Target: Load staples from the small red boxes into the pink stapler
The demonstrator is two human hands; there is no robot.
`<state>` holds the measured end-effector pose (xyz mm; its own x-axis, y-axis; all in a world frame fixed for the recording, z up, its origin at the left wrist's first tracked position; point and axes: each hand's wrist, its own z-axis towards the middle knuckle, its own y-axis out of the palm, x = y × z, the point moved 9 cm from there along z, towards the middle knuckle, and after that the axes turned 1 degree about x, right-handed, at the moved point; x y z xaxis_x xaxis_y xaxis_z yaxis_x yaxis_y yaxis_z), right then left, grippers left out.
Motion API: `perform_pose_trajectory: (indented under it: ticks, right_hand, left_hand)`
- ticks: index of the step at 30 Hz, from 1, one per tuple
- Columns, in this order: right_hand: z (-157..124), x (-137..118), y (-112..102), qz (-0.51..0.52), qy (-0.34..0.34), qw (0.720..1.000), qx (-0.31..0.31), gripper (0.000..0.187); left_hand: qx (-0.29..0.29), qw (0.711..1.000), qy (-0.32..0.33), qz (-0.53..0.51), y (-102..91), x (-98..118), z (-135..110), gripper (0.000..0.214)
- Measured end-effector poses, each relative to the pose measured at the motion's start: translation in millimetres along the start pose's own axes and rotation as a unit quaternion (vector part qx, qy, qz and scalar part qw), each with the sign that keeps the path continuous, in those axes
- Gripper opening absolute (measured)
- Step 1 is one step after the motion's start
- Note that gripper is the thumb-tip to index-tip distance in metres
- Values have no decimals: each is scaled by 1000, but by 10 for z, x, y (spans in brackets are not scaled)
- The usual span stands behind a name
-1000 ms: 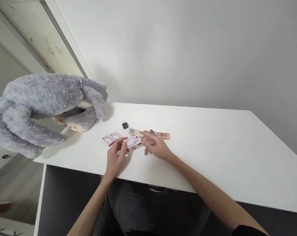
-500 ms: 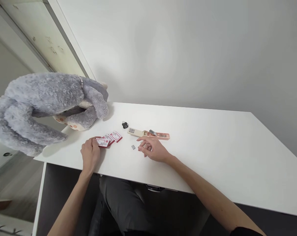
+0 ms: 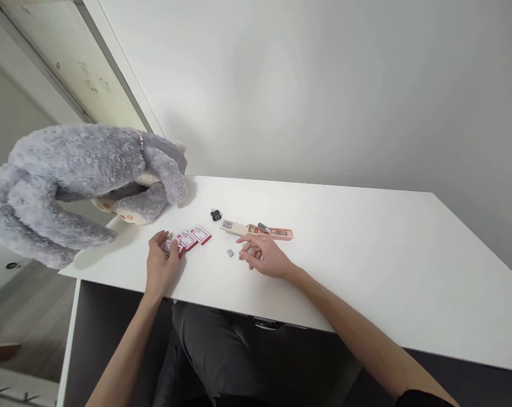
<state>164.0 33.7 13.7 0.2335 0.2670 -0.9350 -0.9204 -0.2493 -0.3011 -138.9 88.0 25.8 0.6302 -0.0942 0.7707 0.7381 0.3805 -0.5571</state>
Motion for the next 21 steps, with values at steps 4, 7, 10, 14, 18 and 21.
perform_pose_trajectory:
  ticks: [4,7,10,14,18,21]
  right_hand:
    - [1,6,4,-1,6,1000,-1,31]
    - [6,-4,7,1,0,1000,-3,30]
    - [11,-6,13,-2,-2,1000,-6,31]
    - [14,-9,29,-28,-5,1000,-9,31]
    - [10,-49,31,-75,-41,996,-2,25]
    - [4,-82,36,-100,-72,992,-1,27]
  left_hand:
    - [-6,1000,0,-23,19,-35,4,55]
    - [-26,999,18,-17,80,-31,13,53]
    - [-51,997,51,12,176,30,1,52]
    - [-64,989,117,68,313,198,-36,47]
    - [-73,980,149,109,453,324,-64,45]
    - [-63,976,171,123,483,417,-105,47]
